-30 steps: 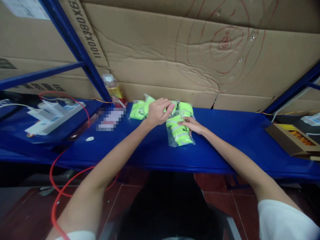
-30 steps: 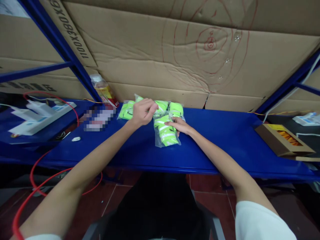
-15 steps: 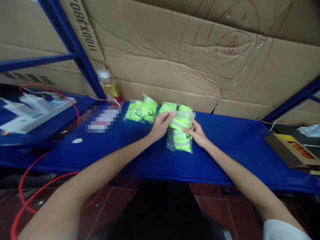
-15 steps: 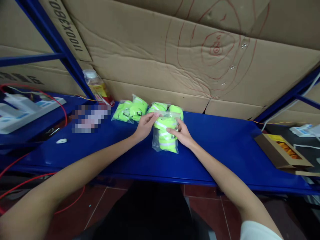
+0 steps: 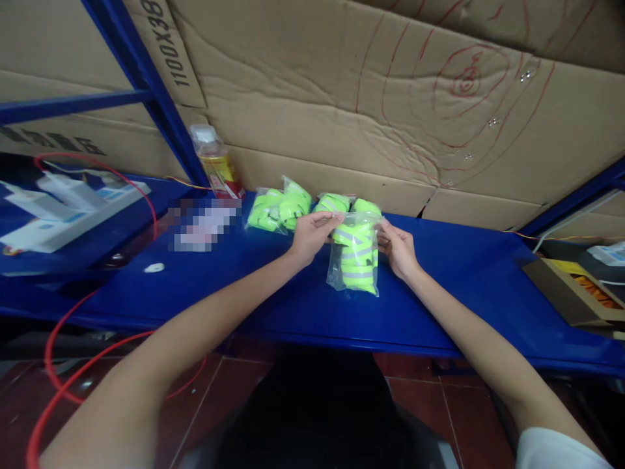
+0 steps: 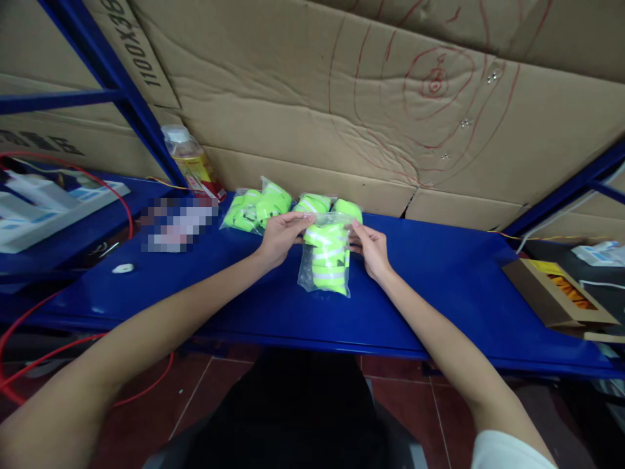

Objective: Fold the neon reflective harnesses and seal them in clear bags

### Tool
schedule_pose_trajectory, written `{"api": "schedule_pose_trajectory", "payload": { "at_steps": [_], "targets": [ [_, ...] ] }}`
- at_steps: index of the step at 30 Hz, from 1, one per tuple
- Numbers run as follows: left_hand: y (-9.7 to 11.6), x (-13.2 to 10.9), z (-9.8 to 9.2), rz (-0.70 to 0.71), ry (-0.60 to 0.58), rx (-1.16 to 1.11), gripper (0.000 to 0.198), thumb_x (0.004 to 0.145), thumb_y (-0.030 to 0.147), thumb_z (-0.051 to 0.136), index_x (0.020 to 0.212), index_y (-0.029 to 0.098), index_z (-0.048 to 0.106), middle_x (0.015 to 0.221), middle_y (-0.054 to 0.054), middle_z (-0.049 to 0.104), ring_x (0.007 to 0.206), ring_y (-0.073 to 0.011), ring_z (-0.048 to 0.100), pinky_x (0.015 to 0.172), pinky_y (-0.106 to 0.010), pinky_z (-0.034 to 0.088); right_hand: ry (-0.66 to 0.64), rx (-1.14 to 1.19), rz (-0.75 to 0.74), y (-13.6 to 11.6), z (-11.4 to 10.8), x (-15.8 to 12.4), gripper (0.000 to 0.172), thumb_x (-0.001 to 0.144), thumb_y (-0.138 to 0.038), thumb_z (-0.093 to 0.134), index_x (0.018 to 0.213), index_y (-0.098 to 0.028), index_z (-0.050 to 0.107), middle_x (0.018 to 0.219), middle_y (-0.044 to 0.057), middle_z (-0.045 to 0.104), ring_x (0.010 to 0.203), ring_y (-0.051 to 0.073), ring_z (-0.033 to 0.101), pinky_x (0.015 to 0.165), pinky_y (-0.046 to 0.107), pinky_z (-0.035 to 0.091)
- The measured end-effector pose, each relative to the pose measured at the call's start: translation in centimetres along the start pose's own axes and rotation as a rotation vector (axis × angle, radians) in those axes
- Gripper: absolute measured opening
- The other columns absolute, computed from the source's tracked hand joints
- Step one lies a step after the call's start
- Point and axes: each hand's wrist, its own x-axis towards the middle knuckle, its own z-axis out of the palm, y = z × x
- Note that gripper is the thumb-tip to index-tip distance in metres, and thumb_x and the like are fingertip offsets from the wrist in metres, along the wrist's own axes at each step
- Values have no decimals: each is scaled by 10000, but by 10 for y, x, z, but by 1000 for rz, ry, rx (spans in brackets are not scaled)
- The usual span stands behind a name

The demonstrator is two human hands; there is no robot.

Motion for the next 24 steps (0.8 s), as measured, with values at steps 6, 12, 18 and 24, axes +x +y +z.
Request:
{"api": "schedule_pose_trajectory", "payload": {
  "at_steps": [6, 12, 18, 24],
  "targets": [
    [3, -4, 2, 36, 7, 25, 558, 646, 597, 977, 961, 159, 835, 968, -75, 828, 822, -199, 750, 614, -282, 632, 29, -28, 15, 0, 3, -1, 445, 768, -668, 881, 906, -250, 820, 850, 33, 779, 717, 156, 711, 613, 277, 625],
    [6, -1, 0, -39, -14, -21, 554, 546, 562, 1031, 861, 146, 843, 908, -93, 823, 804, -183, 744, 667, -276, 628, 29, -14, 24, -5, 1, 1, 469, 718, -665, 922, 876, -237, 814, 813, 28, 783, 650, 140, 696, 573, 267, 623],
    [10, -1, -1, -19, -16, -34, 531, 563, 553, 1020, 829, 136, 829, 814, -71, 785, 683, -153, 702, 564, -257, 587, -25, -35, -48, -10, -3, 3, 449, 698, -612, 941, 878, -219, 820, 780, 34, 785, 646, 155, 710, 577, 287, 635],
    [7, -2, 0, -33, -41, -11, 470, 584, 519, 1012, 807, 151, 825, 808, -69, 773, 683, -150, 694, 521, -243, 567, 18, -39, -13, -5, -2, 4, 357, 723, -559, 879, 776, -232, 749, 756, 23, 763, 657, 166, 704, 604, 301, 628]
  ]
}}
